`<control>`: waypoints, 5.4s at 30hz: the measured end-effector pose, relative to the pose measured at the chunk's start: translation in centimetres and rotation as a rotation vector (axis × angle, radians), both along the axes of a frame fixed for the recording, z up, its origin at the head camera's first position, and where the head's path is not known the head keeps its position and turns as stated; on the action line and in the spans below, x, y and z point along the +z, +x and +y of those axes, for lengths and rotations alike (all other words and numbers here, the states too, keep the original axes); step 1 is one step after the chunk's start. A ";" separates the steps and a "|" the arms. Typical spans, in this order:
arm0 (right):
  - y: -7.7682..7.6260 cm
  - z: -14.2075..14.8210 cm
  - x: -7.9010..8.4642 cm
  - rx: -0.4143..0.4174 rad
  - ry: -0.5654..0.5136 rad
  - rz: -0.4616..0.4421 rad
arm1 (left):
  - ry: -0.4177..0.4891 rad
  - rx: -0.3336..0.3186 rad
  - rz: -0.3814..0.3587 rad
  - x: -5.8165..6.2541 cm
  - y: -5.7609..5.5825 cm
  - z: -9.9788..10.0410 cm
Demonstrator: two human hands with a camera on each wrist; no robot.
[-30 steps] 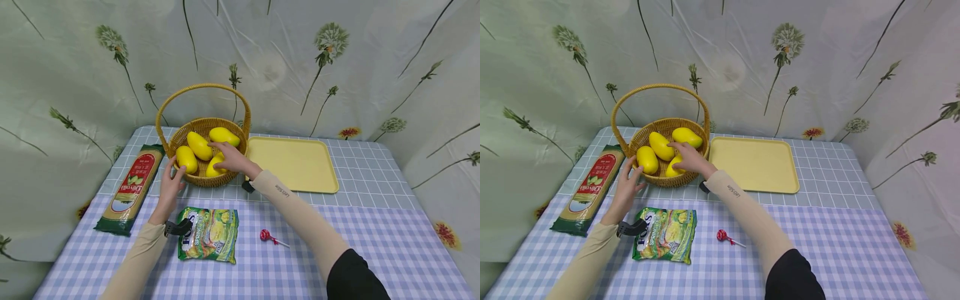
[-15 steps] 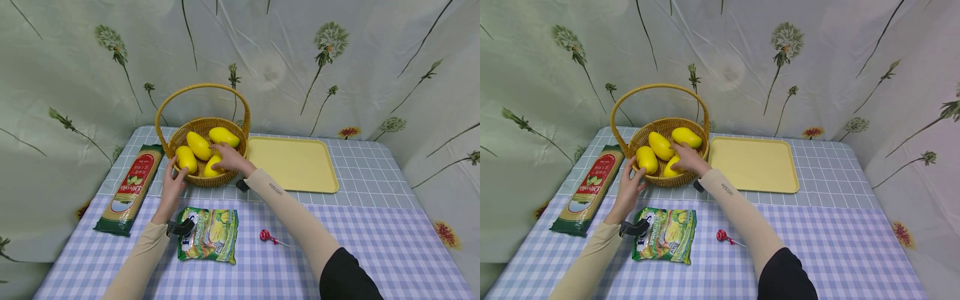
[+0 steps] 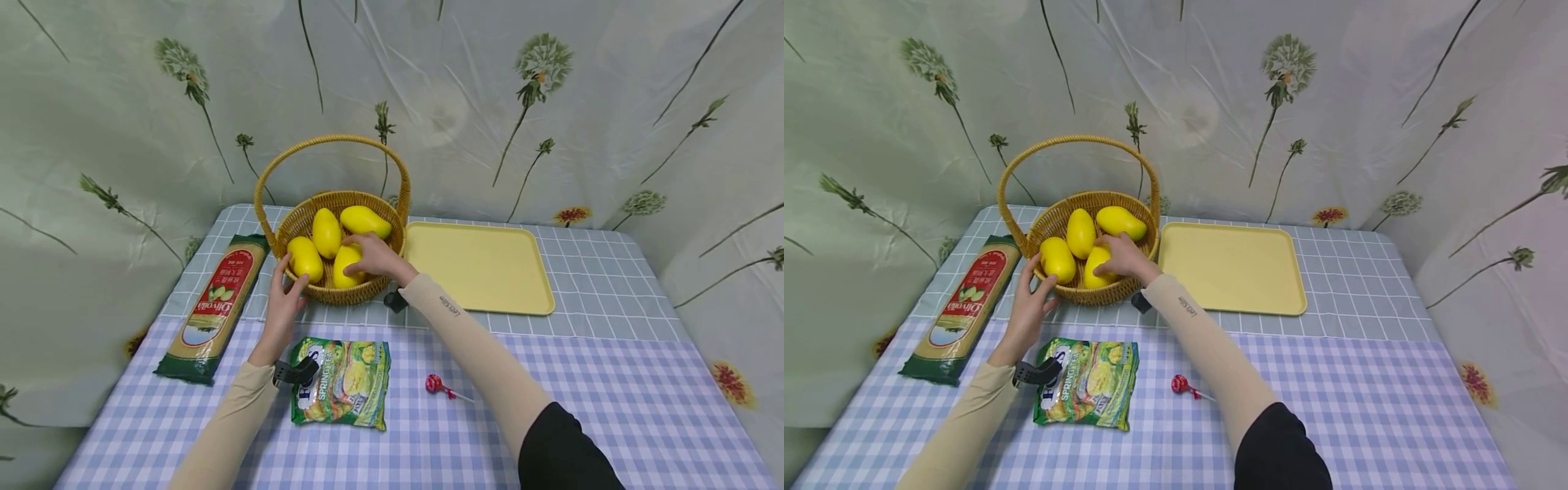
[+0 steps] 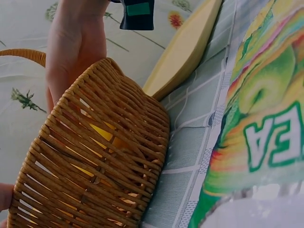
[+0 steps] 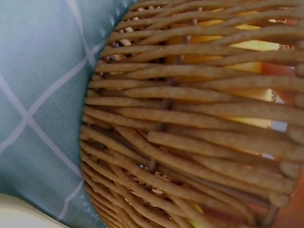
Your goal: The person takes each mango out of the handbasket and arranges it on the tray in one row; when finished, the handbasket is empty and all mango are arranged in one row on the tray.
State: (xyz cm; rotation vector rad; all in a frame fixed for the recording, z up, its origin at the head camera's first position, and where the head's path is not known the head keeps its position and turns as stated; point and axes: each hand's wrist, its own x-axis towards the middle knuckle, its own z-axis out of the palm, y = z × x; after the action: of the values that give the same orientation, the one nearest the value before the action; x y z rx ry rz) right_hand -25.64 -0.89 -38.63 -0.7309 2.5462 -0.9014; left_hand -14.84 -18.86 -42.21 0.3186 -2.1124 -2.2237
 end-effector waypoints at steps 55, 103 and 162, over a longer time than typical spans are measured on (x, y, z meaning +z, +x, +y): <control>-0.9 14.6 -4.3 -0.180 -0.435 -0.266 | -0.080 0.017 -0.004 -1.5 -0.6 -0.4; -3.5 -2.3 3.3 0.002 -0.338 -0.119 | -0.082 0.022 0.019 -1.5 -0.5 -0.4; -2.6 3.4 4.8 0.069 -0.571 -0.419 | -0.077 0.017 0.015 -0.6 -0.2 0.0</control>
State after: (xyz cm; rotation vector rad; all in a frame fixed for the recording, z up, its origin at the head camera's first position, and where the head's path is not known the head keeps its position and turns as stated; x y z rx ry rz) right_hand -28.19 2.48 -33.82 -0.6807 1.8956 -1.5931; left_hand -15.04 -18.85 -42.83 0.3139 -2.1723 -2.1228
